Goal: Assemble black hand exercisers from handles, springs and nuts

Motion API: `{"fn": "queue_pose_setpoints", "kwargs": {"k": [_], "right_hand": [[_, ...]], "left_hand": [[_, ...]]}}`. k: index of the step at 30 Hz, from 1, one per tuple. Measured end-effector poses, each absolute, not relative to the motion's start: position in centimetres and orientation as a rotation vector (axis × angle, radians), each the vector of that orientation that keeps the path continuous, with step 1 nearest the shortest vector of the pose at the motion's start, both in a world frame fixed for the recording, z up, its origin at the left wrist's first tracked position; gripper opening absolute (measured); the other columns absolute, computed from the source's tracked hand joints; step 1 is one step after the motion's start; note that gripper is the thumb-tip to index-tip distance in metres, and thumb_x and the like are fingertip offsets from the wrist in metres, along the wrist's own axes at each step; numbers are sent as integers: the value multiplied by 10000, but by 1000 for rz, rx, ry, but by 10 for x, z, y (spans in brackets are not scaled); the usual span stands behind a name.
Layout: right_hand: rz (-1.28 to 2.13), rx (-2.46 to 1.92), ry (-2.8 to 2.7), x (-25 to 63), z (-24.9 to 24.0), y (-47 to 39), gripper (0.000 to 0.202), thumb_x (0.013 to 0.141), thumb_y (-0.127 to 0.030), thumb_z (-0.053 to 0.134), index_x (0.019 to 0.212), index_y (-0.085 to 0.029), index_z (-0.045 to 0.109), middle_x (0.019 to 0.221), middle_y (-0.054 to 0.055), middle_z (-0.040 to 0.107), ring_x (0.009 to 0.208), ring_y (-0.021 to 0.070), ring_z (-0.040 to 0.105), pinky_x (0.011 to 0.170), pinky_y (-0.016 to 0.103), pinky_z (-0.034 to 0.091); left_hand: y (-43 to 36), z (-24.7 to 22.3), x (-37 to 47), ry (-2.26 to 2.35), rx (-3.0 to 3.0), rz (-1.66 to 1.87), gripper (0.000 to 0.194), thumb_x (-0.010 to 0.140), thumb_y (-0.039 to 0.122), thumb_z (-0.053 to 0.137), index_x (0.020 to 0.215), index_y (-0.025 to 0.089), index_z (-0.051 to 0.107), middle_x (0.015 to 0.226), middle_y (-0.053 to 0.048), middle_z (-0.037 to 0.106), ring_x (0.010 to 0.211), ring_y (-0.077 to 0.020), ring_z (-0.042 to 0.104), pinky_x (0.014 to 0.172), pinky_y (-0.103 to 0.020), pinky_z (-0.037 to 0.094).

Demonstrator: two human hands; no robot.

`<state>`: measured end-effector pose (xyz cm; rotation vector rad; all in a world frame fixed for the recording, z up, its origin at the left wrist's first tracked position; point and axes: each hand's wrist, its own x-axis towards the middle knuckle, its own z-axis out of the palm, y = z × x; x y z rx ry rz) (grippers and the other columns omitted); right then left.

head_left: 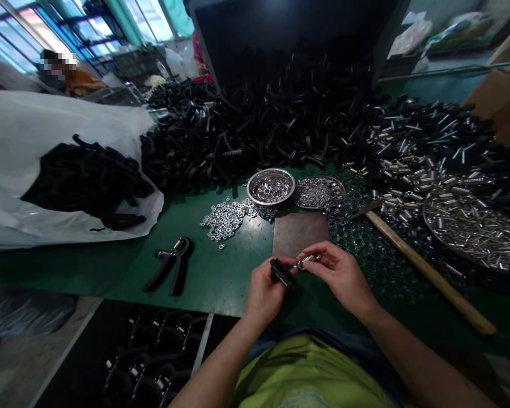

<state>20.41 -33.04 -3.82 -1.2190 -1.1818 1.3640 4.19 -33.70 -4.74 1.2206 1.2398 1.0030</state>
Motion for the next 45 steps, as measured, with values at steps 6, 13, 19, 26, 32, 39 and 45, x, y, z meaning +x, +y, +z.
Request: {"fn": "queue_pose_setpoints", "kwargs": {"k": [6, 13, 19, 26, 32, 39, 45], "right_hand": [[1189, -1291, -1348, 209, -15, -331, 160, 760, -281, 658, 899, -202, 648, 870, 44, 702, 795, 188, 664, 731, 322, 520], [1075, -1331, -1517, 209, -4, -333, 129, 781, -214, 623, 904, -234, 660, 888, 14, 702, 804, 169, 656, 740, 302, 505], [1096, -1352, -1541, 210, -17, -333, 134, 799, -194, 585, 907, -230, 656, 879, 8, 691, 819, 163, 642, 760, 297, 486], [1136, -1410, -1626, 249, -50, -312, 143, 825, -307, 576, 889, -196, 640, 839, 25, 666, 801, 177, 609, 738, 323, 468], [327, -1753, -2081, 285, -74, -285, 83, 794, -199, 588, 789, -203, 671, 872, 79, 617, 927, 252, 514, 822, 387, 414], [325, -1651, -1996, 277, -65, -287, 125, 855, -227, 505, 789, -194, 606, 1049, 106, 611, 1023, 260, 505, 899, 409, 393], [942, -1448, -1672, 237, -28, -314, 138, 927, -285, 373, 881, -220, 486, 742, 5, 596, 690, 146, 583, 642, 267, 442]], "left_hand": [[-338, -57, 62, 938, 430, 787, 329, 647, 315, 752, 821, 155, 524, 575, 74, 397, 437, -22, 291, 389, -134, 196], [-335, -53, 76, 864, 420, 735, 330, 611, 249, 745, 829, 152, 518, 547, 82, 350, 452, -28, 274, 399, -136, 186], [-338, -44, 75, 1042, 805, 655, 366, 636, 344, 734, 914, 161, 581, 617, 50, 448, 484, -50, 339, 424, -170, 231], [-346, -44, 56, 924, 943, 388, 395, 633, 412, 737, 884, 164, 558, 587, 57, 434, 466, -59, 332, 408, -177, 250], [-342, -55, 51, 955, 884, 549, 431, 709, 491, 672, 952, 172, 515, 536, 77, 423, 435, -58, 372, 429, -175, 300], [-322, -49, 57, 1052, 773, 703, 447, 729, 527, 644, 909, 124, 578, 746, -10, 538, 600, -84, 486, 487, -181, 388], [-318, -46, 77, 989, 628, 711, 517, 750, 649, 533, 879, 148, 552, 649, 35, 441, 522, -65, 389, 436, -162, 293]]}}
